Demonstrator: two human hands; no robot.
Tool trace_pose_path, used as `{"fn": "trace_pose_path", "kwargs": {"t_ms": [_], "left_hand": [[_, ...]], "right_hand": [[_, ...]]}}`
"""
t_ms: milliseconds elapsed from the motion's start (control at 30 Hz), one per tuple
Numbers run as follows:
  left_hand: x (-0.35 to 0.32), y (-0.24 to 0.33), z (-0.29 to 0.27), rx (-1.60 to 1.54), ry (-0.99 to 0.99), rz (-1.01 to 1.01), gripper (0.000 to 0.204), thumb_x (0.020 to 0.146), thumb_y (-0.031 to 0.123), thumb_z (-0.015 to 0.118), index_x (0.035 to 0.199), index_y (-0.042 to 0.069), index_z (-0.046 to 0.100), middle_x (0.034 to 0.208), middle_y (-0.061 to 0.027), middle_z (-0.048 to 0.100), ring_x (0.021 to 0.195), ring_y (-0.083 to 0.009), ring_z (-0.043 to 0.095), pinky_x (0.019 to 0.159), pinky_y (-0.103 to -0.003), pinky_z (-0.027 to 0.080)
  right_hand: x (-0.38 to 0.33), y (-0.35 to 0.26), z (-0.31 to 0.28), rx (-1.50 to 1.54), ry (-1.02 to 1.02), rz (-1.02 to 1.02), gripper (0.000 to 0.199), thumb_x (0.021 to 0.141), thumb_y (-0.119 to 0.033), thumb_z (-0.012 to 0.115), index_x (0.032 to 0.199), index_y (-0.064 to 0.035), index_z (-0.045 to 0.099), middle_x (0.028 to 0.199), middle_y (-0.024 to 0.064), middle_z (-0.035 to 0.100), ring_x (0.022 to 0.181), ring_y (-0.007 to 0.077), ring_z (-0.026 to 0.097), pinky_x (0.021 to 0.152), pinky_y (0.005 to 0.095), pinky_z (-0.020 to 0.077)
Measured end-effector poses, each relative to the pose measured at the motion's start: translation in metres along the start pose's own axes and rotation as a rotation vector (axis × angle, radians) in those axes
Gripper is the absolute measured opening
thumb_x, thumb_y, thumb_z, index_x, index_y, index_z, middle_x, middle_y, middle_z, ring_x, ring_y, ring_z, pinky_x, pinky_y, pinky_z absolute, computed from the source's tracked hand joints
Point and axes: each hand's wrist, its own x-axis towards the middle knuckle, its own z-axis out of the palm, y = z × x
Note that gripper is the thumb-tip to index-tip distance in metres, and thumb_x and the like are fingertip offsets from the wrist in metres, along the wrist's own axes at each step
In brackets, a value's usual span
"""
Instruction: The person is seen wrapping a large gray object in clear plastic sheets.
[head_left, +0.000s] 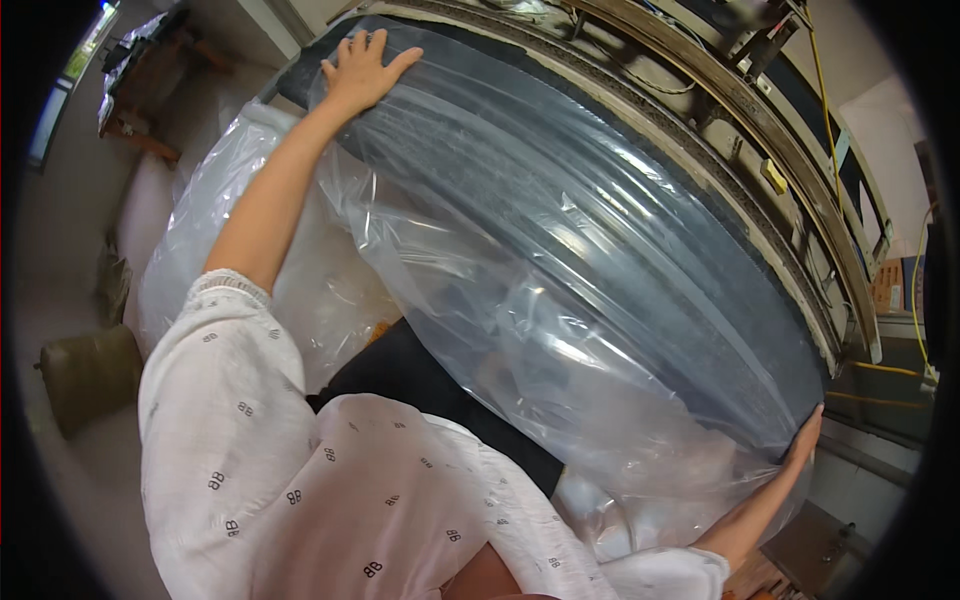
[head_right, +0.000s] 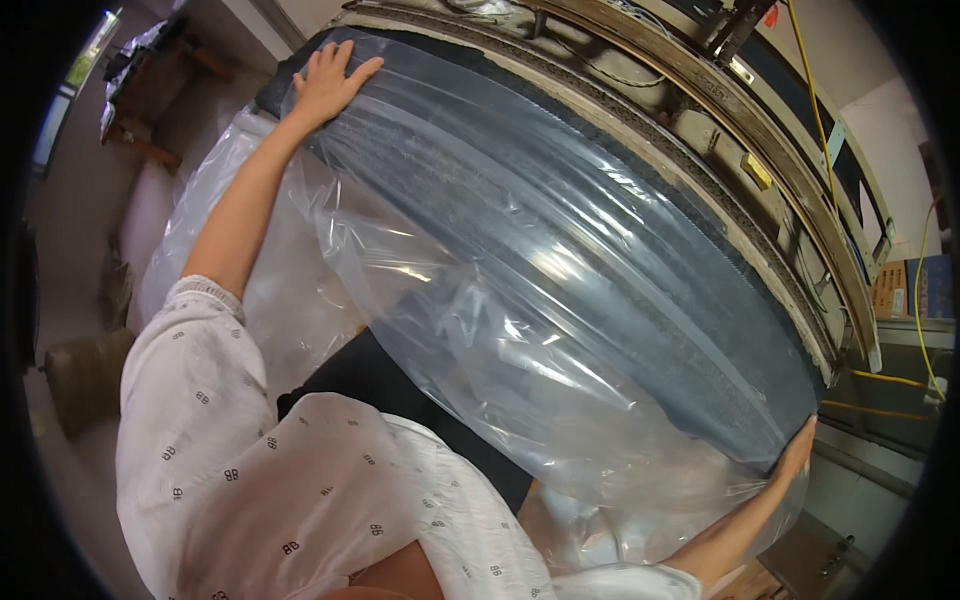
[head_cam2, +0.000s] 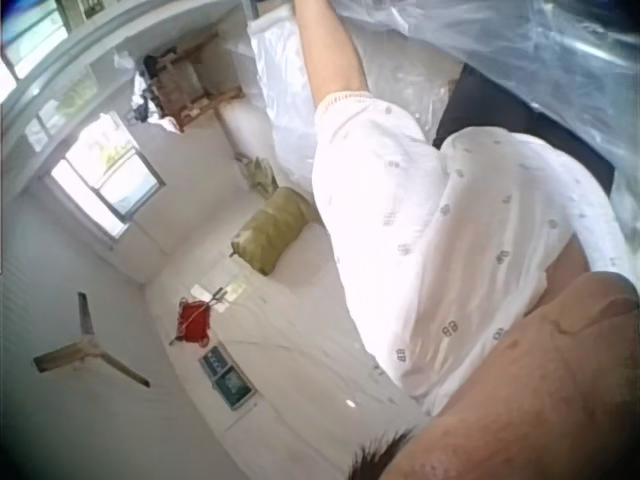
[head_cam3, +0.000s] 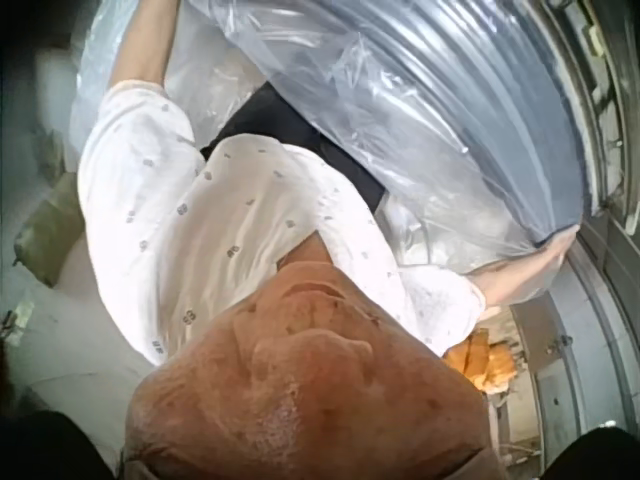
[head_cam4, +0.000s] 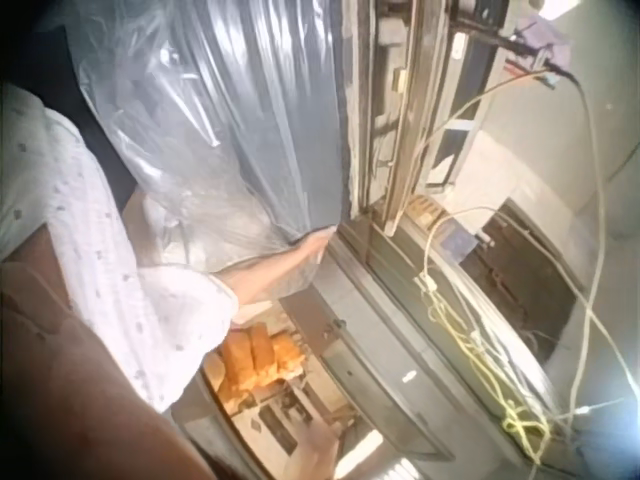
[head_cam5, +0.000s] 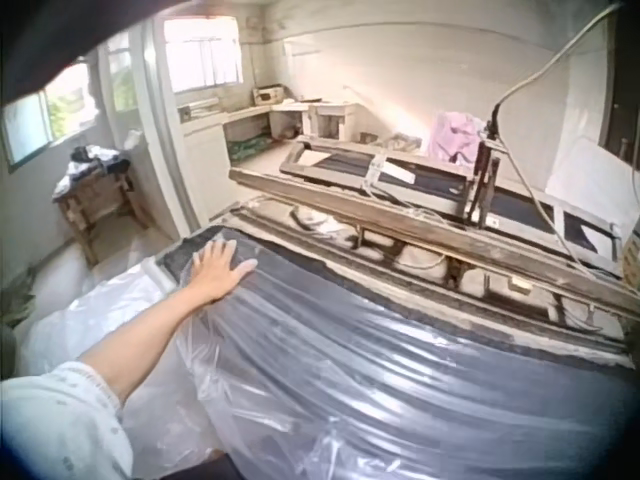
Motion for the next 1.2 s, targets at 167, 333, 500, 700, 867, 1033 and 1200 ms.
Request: {"fn": "trace_pose_path", "kwargs": {"t_ms": [167,333,500,700,867,1033,1200], "left_hand": [[0.011,0.030,0.002,-0.042,0.102,0.021,0.078,0.074,0.072,0.043,0.124,0.012,0.048,0.129,-0.0085,0.045,0.124,-0.0305,0.033,0.096,-0.063,0.020],[0.018,0.036,0.025,-0.139,0.096,0.002,0.077,0.078,0.067,0.043,0.128,0.008,0.040,0.135,-0.0158,0.035,0.129,-0.0355,0.025,0.099,-0.065,0.016],[-0.018,-0.049,-0.010,-0.920,0.780,-0.117,0.027,0.088,0.026,0.052,0.104,0.005,0.051,0.094,-0.0147,0.060,0.086,-0.0302,0.058,0.076,-0.039,0.045],[-0.104,-0.215,0.114,-0.418,0.364,-0.545,0.024,0.085,0.026,0.055,0.095,0.005,0.051,0.096,-0.0150,0.058,0.090,-0.0327,0.056,0.076,-0.043,0.044],[-0.122,-0.238,0.126,0.069,0.160,-0.590,0.048,0.077,0.046,0.061,0.106,0.009,0.051,0.107,-0.0117,0.056,0.102,-0.0253,0.055,0.083,-0.045,0.041],[-0.108,-0.265,0.118,0.182,-0.089,-0.479,0.034,0.081,0.039,0.058,0.100,0.011,0.055,0.096,-0.0089,0.060,0.087,-0.0258,0.061,0.077,-0.043,0.042],[-0.124,-0.298,0.108,0.054,0.022,-0.296,0.020,0.086,0.010,0.043,0.100,0.011,0.057,0.092,-0.0129,0.062,0.082,-0.0278,0.062,0.071,-0.041,0.047]], "right_hand": [[0.009,-0.049,0.007,-0.685,0.234,0.078,0.055,0.092,-0.047,0.040,0.117,0.0010,0.053,0.113,0.0221,0.054,0.103,0.0289,0.054,0.088,0.0337,0.0403],[-0.061,-0.184,0.081,-0.069,-0.169,-0.325,0.031,0.093,-0.023,0.044,0.114,0.0001,0.051,0.114,0.0183,0.054,0.106,0.0288,0.052,0.088,0.0378,0.0406],[-0.162,-0.258,0.147,-0.258,-0.108,-0.820,0.043,0.094,-0.021,0.038,0.133,-0.0005,0.037,0.139,0.0172,0.034,0.129,0.0308,0.031,0.106,0.0371,0.0217],[-0.154,-0.262,0.156,-0.262,-0.129,-0.837,0.044,0.095,-0.021,0.036,0.134,-0.0010,0.036,0.139,0.0171,0.035,0.128,0.0319,0.032,0.105,0.0383,0.0235],[-0.146,-0.249,0.151,-0.303,-0.164,-0.808,0.045,0.096,-0.024,0.035,0.135,-0.0013,0.035,0.141,0.0161,0.032,0.132,0.0296,0.027,0.107,0.0372,0.0197],[-0.142,-0.245,0.146,-0.355,-0.129,-0.805,0.048,0.096,-0.028,0.032,0.136,-0.0019,0.034,0.141,0.0175,0.031,0.132,0.0313,0.027,0.108,0.0389,0.0203],[-0.145,-0.249,0.152,-0.311,-0.142,-0.789,0.048,0.096,-0.027,0.033,0.136,-0.0008,0.033,0.141,0.0171,0.031,0.132,0.0313,0.027,0.108,0.0387,0.0197]]}}
